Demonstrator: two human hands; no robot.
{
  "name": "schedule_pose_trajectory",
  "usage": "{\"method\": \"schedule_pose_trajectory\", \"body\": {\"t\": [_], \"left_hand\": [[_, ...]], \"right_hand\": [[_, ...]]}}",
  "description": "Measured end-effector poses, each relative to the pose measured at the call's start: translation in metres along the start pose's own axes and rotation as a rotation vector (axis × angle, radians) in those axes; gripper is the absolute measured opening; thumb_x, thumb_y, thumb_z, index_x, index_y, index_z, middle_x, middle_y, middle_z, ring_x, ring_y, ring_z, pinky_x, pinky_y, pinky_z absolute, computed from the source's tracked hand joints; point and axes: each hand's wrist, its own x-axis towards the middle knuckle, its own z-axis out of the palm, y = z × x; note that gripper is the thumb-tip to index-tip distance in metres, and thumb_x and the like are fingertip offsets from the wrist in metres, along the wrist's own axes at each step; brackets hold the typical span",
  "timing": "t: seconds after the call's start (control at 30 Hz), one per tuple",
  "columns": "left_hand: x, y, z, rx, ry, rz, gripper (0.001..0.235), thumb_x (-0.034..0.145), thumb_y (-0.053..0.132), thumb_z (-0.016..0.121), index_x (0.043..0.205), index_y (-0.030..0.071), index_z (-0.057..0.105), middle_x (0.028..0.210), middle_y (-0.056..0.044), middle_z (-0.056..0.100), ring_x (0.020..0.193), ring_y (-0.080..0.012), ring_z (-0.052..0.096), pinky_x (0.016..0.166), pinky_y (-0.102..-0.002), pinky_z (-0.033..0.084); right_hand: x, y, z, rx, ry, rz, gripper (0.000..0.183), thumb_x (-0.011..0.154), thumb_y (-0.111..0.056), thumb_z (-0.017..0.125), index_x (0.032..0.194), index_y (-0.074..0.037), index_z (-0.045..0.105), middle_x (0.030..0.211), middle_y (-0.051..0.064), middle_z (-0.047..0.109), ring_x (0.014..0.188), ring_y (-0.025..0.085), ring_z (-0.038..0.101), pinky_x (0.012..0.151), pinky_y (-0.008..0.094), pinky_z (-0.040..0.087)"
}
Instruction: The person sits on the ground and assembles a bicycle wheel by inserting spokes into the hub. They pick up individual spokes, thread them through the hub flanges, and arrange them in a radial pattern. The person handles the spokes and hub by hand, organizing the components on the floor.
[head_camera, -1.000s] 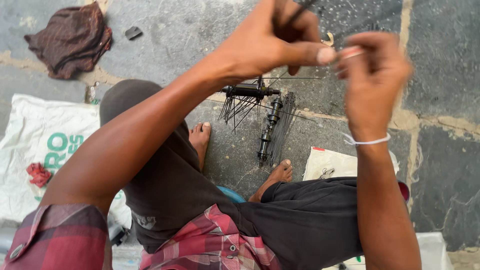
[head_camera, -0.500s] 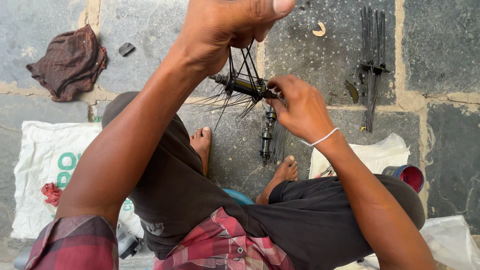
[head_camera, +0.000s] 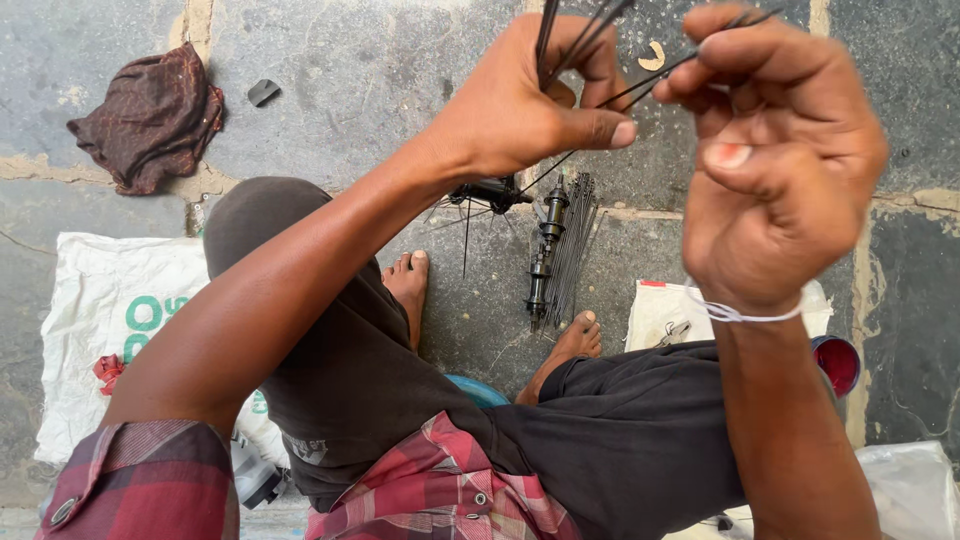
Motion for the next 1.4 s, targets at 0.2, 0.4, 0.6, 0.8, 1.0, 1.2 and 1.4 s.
{"method": "schedule_pose_trajectory", "body": {"t": [0.2, 0.4, 0.6, 0.8, 1.0, 1.2, 1.4], "left_hand": [[-0.006, -0.004, -0.012, -0.036, 0.057, 0.032, 0.038, 0.099, 0.006, 0.088, 0.084, 0.007, 0.053, 0.076, 0.000, 0.053, 0.063, -0.0055, 0.050, 0.057, -0.021, 0.041], [-0.011, 0.014, -0.031, -0.087, 0.176, -0.015, 0.021, 0.099, 0.013, 0.085, 0.088, 0.005, 0.069, 0.076, -0.003, 0.065, 0.060, -0.0070, 0.056, 0.056, -0.025, 0.044], [-0.017, 0.000, -0.040, -0.058, 0.266, -0.016, 0.021, 0.102, 0.022, 0.082, 0.101, 0.002, 0.078, 0.085, -0.003, 0.072, 0.059, -0.0046, 0.055, 0.053, -0.021, 0.039], [-0.014, 0.003, -0.025, 0.056, 0.136, 0.183, 0.029, 0.108, 0.030, 0.078, 0.098, 0.003, 0.071, 0.086, 0.000, 0.068, 0.076, -0.0063, 0.063, 0.069, -0.023, 0.051], [0.000, 0.007, -0.021, 0.150, 0.039, 0.123, 0.045, 0.110, 0.041, 0.072, 0.087, 0.003, 0.063, 0.073, 0.000, 0.053, 0.067, -0.0079, 0.057, 0.058, -0.025, 0.047], [0.002, 0.002, -0.033, 0.033, -0.002, 0.024, 0.048, 0.110, 0.051, 0.061, 0.088, 0.009, 0.066, 0.069, 0.003, 0.057, 0.063, -0.0071, 0.064, 0.058, -0.027, 0.052], [0.006, -0.031, -0.035, -0.227, 0.037, 0.002, 0.054, 0.114, 0.048, 0.053, 0.077, 0.008, 0.056, 0.066, 0.000, 0.053, 0.061, -0.0110, 0.061, 0.066, -0.031, 0.059]], "right_hand": [[0.006, 0.077, -0.032, -0.769, 0.008, 0.191, 0.032, 0.110, -0.029, 0.058, 0.105, 0.001, 0.065, 0.086, 0.011, 0.068, 0.078, 0.020, 0.067, 0.071, 0.033, 0.054], [-0.036, 0.151, -0.029, -0.371, -0.222, 0.941, 0.069, 0.096, -0.067, 0.049, 0.078, -0.002, 0.063, 0.068, 0.011, 0.067, 0.060, 0.022, 0.070, 0.054, 0.032, 0.057], [-0.051, 0.146, -0.006, -0.143, -0.107, 0.904, 0.059, 0.097, -0.064, 0.053, 0.072, -0.011, 0.053, 0.063, 0.004, 0.058, 0.053, 0.017, 0.064, 0.052, 0.029, 0.058], [-0.043, 0.140, -0.009, -0.040, -0.044, 0.808, 0.059, 0.100, -0.061, 0.056, 0.070, -0.012, 0.048, 0.062, 0.003, 0.052, 0.052, 0.017, 0.060, 0.048, 0.031, 0.053], [-0.039, 0.127, -0.010, -0.021, -0.125, 0.715, 0.056, 0.103, -0.058, 0.056, 0.076, -0.010, 0.049, 0.069, 0.000, 0.041, 0.063, 0.013, 0.051, 0.055, 0.031, 0.054], [-0.034, 0.107, -0.018, -0.311, -0.303, 0.564, 0.057, 0.109, -0.054, 0.049, 0.079, -0.006, 0.050, 0.071, 0.001, 0.046, 0.066, 0.014, 0.056, 0.062, 0.030, 0.053], [-0.039, 0.097, -0.014, -0.344, -0.328, 0.537, 0.056, 0.111, -0.052, 0.047, 0.080, -0.004, 0.051, 0.072, 0.003, 0.048, 0.068, 0.015, 0.058, 0.065, 0.029, 0.052]]}}
